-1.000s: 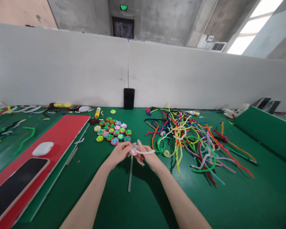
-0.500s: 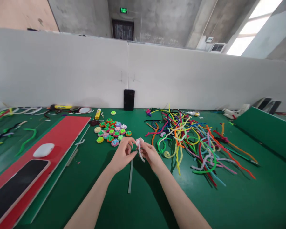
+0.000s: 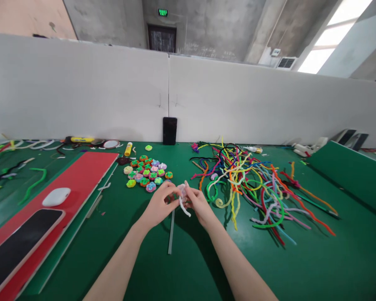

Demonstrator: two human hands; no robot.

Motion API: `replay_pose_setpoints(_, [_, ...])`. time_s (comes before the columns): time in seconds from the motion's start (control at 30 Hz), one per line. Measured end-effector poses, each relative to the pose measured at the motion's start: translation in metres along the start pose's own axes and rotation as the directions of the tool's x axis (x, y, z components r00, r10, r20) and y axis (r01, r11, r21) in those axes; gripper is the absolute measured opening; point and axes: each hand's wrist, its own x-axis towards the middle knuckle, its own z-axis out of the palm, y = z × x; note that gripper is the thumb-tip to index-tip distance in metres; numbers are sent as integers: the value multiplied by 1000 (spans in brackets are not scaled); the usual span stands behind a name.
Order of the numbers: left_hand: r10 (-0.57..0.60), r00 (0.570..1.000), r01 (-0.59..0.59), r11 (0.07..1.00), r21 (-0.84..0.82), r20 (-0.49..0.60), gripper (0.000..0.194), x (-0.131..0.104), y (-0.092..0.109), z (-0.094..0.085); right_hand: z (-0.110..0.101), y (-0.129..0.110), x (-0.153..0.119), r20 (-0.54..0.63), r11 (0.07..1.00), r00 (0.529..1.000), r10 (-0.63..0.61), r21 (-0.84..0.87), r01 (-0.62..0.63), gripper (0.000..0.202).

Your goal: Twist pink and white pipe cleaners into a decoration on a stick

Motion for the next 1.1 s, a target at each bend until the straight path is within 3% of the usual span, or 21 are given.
replay_pose_setpoints(0.13, [-35,998,36,999,-32,45,7,0,1,-4,1,-4,-2,-10,993,999,-47,-111,46,37])
replay_pose_setpoints(0.43, [-254,966,255,967,-22,45,18,0,-1,-11,-1,3,4,69,966,977,-200,-154,209,31])
replay_pose_setpoints(0.57, [-315,948,317,940,-126,39,20,0,0,-11,2,6,4,99,962,968,-231,-123,243,28])
replay_pose_setpoints(0.8, [-325,946,313,909,-276,1,20,2,0,-7,6,0,0,97,978,975,-202,-30,205,26])
replay_pose_setpoints(0.97, [-312,949,313,916,-251,45,18,1,1,-7,6,-1,1,97,984,982,-163,-57,169,33])
replay_pose_setpoints(1.1, [-279,960,270,940,-210,-13,16,1,-1,-7,5,4,2,66,982,984,-167,-75,171,28])
